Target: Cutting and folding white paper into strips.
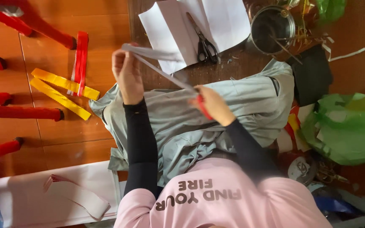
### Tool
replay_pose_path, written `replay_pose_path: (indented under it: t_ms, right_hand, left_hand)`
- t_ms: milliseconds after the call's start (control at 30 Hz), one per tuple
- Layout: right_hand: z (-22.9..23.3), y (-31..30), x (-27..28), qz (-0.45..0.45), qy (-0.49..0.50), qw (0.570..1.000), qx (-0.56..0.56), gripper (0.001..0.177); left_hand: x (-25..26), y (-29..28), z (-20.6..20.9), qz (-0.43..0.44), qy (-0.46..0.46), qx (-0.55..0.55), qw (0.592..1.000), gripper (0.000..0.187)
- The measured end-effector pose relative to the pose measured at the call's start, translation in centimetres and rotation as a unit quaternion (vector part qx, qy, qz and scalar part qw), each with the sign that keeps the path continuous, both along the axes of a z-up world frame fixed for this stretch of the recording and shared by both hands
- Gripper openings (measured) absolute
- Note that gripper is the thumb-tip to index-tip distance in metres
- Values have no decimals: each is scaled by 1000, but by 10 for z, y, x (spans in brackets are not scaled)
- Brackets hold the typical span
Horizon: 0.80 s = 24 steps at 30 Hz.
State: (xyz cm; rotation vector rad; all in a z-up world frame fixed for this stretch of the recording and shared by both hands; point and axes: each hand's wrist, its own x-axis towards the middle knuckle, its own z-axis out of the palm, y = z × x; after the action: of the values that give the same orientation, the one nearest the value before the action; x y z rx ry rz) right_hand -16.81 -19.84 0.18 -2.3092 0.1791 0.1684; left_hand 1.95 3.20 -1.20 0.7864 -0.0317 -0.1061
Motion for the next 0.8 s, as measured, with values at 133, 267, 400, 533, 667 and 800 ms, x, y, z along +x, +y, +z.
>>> replay_pose_path:
  t_ms: [133, 267, 400, 533, 667, 800]
  right_hand:
    - [-5, -43, -11, -195, 158, 960, 124, 35]
    - [18, -47, 9, -328, -57, 860, 386, 28]
    - [58, -18, 39, -254, -129, 897, 339, 24]
    - [62, 7, 73, -103, -189, 946, 244, 30]
    - [52, 20, 103, -50, -134, 953, 267, 37]
    - [42, 15, 122, -37, -137, 959, 246, 34]
  left_hand:
    - [-14, -7, 39, 37, 67, -72, 994, 4]
    - [-26, -31, 18, 2, -103, 209, 973, 2]
    - [-38, -47, 14, -82, -116, 278, 950, 7]
    - [-38, -49, 10, -73, -163, 327, 928, 10]
    - [-34, -45, 0, -102, -157, 331, 925, 11]
    - [-27, -38, 2, -129, -208, 281, 928, 12]
